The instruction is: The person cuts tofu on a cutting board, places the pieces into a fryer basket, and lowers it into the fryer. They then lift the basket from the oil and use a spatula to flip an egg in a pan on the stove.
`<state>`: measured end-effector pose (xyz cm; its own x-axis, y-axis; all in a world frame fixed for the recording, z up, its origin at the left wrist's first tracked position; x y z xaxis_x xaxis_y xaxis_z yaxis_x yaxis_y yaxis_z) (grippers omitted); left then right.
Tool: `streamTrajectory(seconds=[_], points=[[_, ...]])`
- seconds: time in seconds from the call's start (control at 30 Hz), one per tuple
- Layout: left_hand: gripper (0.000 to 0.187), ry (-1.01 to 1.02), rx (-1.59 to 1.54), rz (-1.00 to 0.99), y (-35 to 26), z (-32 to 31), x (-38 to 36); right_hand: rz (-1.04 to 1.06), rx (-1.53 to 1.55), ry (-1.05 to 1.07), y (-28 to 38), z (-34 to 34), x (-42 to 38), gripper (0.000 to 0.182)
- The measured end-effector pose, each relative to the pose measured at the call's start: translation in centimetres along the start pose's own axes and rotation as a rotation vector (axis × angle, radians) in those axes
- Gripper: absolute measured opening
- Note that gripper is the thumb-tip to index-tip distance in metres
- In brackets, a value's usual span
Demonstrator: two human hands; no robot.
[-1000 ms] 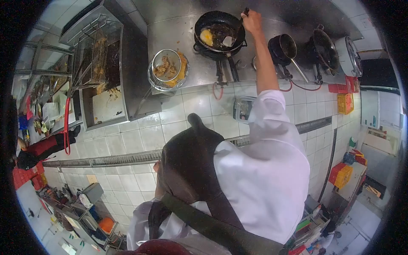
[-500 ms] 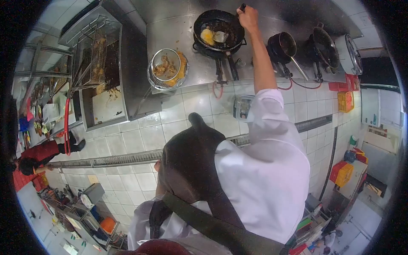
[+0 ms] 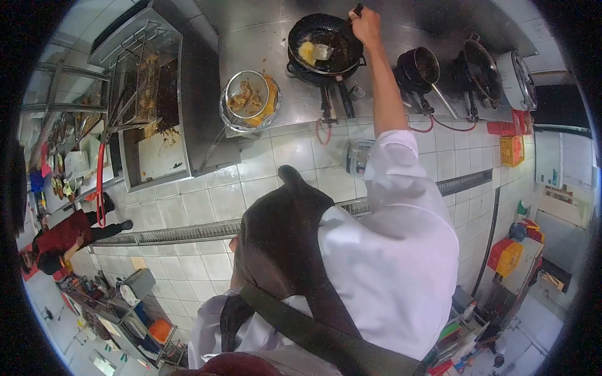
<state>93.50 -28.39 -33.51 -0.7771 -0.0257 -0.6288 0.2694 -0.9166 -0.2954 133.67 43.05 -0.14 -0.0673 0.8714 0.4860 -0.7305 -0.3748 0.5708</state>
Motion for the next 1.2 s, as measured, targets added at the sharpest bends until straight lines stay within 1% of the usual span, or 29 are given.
streamTrajectory(seconds=[0.07,0.17,0.2,0.23,0.27,0.3,0.33,0.37,0.4,0.43,0.5,0.57,0.6,0.63,0.7,0.73,0.77,0.8,0.83,0.9,0.93,0.97,1.0,1.03,1.07,1.1,1.13,1.17,1.2], points=[[0.031,0.040,-0.042,-0.157,1.7,-0.7,2.3,0.013,-0.031,-0.003,-0.6,-0.3,0.2,0.016],[0.035,0.083,-0.068,-0.102,2.7,-1.3,2.9,0.049,-0.070,0.013,-1.2,-0.9,0.3,0.015],[0.035,0.084,-0.067,-0.097,2.7,-1.2,2.4,-0.010,0.025,-0.003,-0.2,-0.3,0.1,0.016],[0.036,0.054,-0.001,-0.143,2.0,-0.9,1.9,-0.069,0.122,-0.024,0.6,0.0,0.0,0.016],[0.038,0.023,0.066,-0.191,1.2,-0.4,1.5,-0.069,0.126,-0.026,0.0,-0.2,0.0,0.016],[0.038,0.019,0.068,-0.195,1.5,-0.2,2.0,-0.042,0.021,-0.008,-0.4,-0.3,-0.1,0.016],[0.037,0.013,0.115,-0.281,1.6,-0.2,2.3,-0.013,-0.086,0.010,-0.9,-0.3,-0.1,0.017],[0.037,0.010,0.160,-0.365,1.8,-0.6,2.3,-0.012,-0.087,0.009,-1.3,-0.6,0.0,0.017],[0.035,0.050,0.107,-0.243,2.2,-1.2,3.2,-0.031,-0.012,-0.012,-0.8,-0.5,0.0,0.016],[0.035,0.051,0.107,-0.241,3.0,-1.9,3.8,-0.052,0.063,-0.032,-0.6,-0.5,-0.2,0.016],[0.036,0.078,-0.047,-0.156,3.7,-2.0,4.3,-0.024,0.025,-0.028,-1.4,-0.5,-0.2,0.016],[0.036,0.038,0.017,-0.129,3.0,-1.5,4.1,0.001,-0.013,-0.027,-2.2,-0.9,-0.4,0.016],[0.036,0.005,0.075,-0.097,2.2,-1.5,3.2,-0.039,0.025,-0.030,-1.8,-0.9,-0.5,0.016],[0.036,0.007,0.072,-0.097,1.4,-1.4,2.1,-0.077,0.063,-0.032,-1.6,-0.9,-0.5,0.015],[0.035,0.011,0.015,-0.032,0.8,-0.7,0.9,-0.055,0.029,-0.024,-2.2,-1.2,-0.4,0.015],[0.035,0.009,0.014,-0.035,0.9,-0.5,1.1,-0.033,-0.003,-0.020,-2.3,-1.3,-0.3,0.014],[0.034,0.021,0.088,-0.191,0.9,-0.1,1.1,-0.034,-0.001,-0.023,-2.5,-1.5,-0.4,0.014],[0.033,0.035,0.158,-0.346,1.2,-0.4,1.6,-0.066,0.066,-0.026,-1.9,-1.3,-0.4,0.014],[0.033,0.036,0.153,-0.344,1.8,-1.2,2.7,-0.096,0.133,-0.026,-1.3,-0.9,-0.3,0.013],[0.034,0.168,-0.055,-0.081,2.9,-1.5,3.9,-0.063,0.134,-0.035,-0.2,0.2,-0.2,0.013],[0.034,0.166,-0.055,-0.082,2.9,-1.4,3.8,-0.031,0.135,-0.051,0.1,0.5,-0.1,0.014],[0.034,0.118,-0.065,-0.090,2.8,-1.5,3.6,-0.032,0.137,-0.053,-0.7,0.1,-0.1,0.014],[0.035,0.070,-0.075,-0.098,2.8,-1.5,3.3,-0.008,0.014,-0.052,-1.8,-0.5,-0.2,0.014],[0.035,0.071,-0.076,-0.100,2.1,-1.2,2.6,0.016,-0.109,-0.052,-2.3,-0.8,-0.2,0.014],[0.034,0.063,0.011,-0.098,1.3,-0.5,1.6,0.018,-0.111,-0.052,-2.2,-0.7,0.0,0.014],[0.033,0.054,0.098,-0.094,0.5,-0.2,0.6,-0.010,0.004,-0.047,-1.8,-0.7,0.2,0.014],[0.033,0.056,0.100,-0.091,0.2,-0.1,-0.2,-0.041,0.118,-0.040,-1.7,-0.6,0.1,0.014],[0.032,0.052,0.015,-0.035,-0.1,0.0,-0.8,-0.042,0.118,-0.040,-1.9,-0.6,0.2,0.014],[0.031,0.047,-0.070,0.019,-0.5,0.2,-1.2,0.018,0.036,-0.049,-2.3,-0.7,0.4,0.014]])
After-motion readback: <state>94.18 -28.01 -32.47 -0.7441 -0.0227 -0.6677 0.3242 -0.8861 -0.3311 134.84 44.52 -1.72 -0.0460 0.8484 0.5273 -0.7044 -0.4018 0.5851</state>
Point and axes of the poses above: each hand's wrist, its own x-axis towards the middle knuckle, its own z-axis out of the back of the hand, y = z × x, the point moved 2 cm from there along x, towards the middle knuckle, and after that the axes turned 2 degrees about z, right-handed, at the moved point
